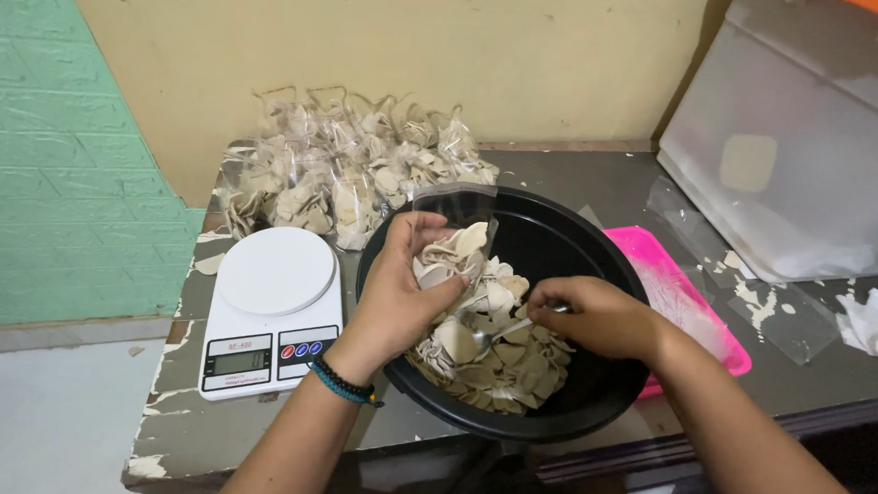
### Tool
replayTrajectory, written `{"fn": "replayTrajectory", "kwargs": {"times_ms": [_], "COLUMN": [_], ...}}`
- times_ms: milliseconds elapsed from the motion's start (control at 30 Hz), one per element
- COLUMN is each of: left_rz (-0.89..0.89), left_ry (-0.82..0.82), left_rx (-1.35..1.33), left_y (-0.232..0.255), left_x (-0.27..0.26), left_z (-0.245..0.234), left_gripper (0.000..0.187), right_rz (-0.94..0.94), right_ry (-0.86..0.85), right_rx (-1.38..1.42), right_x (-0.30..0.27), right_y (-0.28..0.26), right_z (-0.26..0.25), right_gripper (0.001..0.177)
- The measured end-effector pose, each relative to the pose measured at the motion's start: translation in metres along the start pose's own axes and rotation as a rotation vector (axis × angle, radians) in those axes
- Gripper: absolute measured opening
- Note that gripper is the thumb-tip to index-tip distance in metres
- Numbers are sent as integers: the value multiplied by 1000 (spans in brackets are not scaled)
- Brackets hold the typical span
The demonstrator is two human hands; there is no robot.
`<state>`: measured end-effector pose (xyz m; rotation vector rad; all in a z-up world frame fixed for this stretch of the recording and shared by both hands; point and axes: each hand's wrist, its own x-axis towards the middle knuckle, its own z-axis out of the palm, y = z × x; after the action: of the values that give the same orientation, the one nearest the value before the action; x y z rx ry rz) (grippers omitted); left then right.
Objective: The person packages chips into small plastic bags, weighs each bag on a digital scale to ensure consistent weight, and places the filled bags into a pile.
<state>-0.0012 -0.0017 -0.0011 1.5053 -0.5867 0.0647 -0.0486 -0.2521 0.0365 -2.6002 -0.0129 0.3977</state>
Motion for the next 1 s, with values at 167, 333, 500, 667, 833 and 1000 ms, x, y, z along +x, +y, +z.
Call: {"fn": "replayTrajectory", "kwargs": {"times_ms": [167, 333, 500, 667, 833, 1000], "left_rz": [11, -85, -206, -343, -328, -360], "left_ry": [6, 21, -37, -313, -358, -383], "left_rx": [-10, 85, 37, 168, 148, 53], "left_y": [1, 17, 23, 42, 37, 32], "left_x": [-1, -3, 0, -1, 0, 3], "left_z": [0, 6, 9, 8, 8, 8], "left_gripper": [61, 58, 65, 78, 78, 77], "right_rz": [-23, -49, -102, -4, 53, 52], "right_ry": [25, 35, 71, 280, 336, 322], "right_rx": [102, 107, 124, 214, 44, -33], "right_x": [-12, -18, -30, -36, -34, -39], "right_y": [2, 41, 54, 38, -5, -46], "right_z": [-16, -40, -86, -118, -116, -97], "right_gripper": [23, 19, 21, 23, 19, 18]}}
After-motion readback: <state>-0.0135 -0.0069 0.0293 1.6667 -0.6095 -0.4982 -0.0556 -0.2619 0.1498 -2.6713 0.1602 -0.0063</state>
